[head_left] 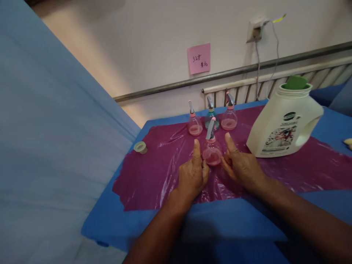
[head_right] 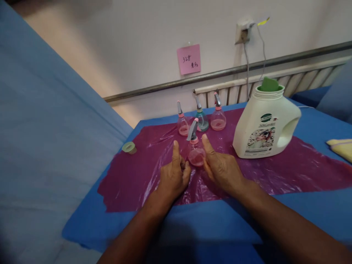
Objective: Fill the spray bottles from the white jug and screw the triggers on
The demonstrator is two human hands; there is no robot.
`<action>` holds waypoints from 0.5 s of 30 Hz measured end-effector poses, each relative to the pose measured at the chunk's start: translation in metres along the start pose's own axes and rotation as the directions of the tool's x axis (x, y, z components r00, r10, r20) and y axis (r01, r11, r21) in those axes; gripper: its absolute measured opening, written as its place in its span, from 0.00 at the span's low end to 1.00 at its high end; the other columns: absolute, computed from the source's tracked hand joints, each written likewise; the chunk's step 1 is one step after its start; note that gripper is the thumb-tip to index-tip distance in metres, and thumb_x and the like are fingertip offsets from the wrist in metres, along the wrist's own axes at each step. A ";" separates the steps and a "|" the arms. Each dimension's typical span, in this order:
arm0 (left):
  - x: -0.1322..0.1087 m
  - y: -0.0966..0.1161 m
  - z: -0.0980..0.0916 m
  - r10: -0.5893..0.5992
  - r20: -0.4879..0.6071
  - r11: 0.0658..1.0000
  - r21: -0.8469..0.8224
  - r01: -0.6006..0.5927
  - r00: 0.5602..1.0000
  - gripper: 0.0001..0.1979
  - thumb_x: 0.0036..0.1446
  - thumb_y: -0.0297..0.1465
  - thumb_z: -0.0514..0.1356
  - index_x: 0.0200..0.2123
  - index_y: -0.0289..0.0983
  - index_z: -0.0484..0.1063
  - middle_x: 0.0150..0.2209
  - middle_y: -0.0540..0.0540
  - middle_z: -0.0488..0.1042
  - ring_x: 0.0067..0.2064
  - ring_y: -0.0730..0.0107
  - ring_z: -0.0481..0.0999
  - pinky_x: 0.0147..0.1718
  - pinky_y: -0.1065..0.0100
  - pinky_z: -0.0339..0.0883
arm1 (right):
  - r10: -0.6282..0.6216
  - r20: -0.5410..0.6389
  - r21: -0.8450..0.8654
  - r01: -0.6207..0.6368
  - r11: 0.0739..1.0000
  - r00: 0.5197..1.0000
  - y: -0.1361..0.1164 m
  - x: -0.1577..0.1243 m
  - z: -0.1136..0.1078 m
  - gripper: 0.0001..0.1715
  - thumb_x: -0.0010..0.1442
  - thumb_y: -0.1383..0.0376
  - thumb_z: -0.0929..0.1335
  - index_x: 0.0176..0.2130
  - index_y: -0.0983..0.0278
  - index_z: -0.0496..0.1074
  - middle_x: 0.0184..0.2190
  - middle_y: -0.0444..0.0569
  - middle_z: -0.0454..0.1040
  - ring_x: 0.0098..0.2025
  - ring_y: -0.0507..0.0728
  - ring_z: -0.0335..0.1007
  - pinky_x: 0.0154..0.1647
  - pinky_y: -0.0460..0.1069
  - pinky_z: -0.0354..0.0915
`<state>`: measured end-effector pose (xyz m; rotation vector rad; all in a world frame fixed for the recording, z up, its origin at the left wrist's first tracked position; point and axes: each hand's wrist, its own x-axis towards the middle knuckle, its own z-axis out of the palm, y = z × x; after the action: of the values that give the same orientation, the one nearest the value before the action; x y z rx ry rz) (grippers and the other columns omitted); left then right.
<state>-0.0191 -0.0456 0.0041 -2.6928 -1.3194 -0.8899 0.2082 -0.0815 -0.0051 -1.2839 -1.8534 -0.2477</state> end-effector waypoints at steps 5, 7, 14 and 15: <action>0.003 0.001 -0.021 -0.012 0.077 0.999 -0.041 0.015 0.997 0.43 0.78 0.32 0.56 0.86 0.39 0.37 0.47 0.40 0.85 0.45 0.50 0.87 0.45 0.54 0.82 | -0.036 0.011 -0.007 0.036 0.999 0.999 0.005 0.001 -0.004 0.36 0.80 0.60 0.68 0.79 0.66 0.64 0.39 0.50 0.88 0.31 0.61 0.84 0.31 0.55 0.72; 0.010 -0.006 -0.035 -0.028 0.119 1.000 0.018 0.026 0.993 0.36 0.78 0.34 0.58 0.83 0.42 0.54 0.56 0.36 0.84 0.56 0.46 0.86 0.53 0.50 0.82 | -0.058 0.010 0.010 0.058 0.998 0.998 0.006 0.003 -0.007 0.22 0.80 0.59 0.68 0.67 0.62 0.78 0.45 0.54 0.90 0.37 0.63 0.87 0.37 0.56 0.75; 0.088 -0.105 -0.048 -0.349 0.312 0.931 0.227 0.288 0.884 0.28 0.80 0.34 0.57 0.78 0.33 0.66 0.77 0.29 0.70 0.78 0.42 0.70 0.76 0.44 0.64 | -0.103 -0.001 0.051 0.103 0.993 0.995 0.000 0.009 -0.018 0.12 0.80 0.58 0.70 0.49 0.59 0.83 0.33 0.48 0.85 0.31 0.59 0.82 0.34 0.55 0.71; 0.102 -0.125 -0.044 -0.384 0.305 0.916 0.243 0.319 0.871 0.28 0.81 0.34 0.56 0.77 0.30 0.66 0.77 0.26 0.68 0.78 0.41 0.69 0.76 0.43 0.64 | -0.120 -0.002 0.059 0.120 0.991 0.993 -0.002 0.009 -0.019 0.11 0.80 0.58 0.70 0.49 0.59 0.83 0.33 0.47 0.85 0.31 0.58 0.81 0.33 0.55 0.70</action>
<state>-0.0823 0.0976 0.0634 -2.5828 -1.9045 -0.2721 0.2154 -0.0870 0.0142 -1.1341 -1.9284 -0.2539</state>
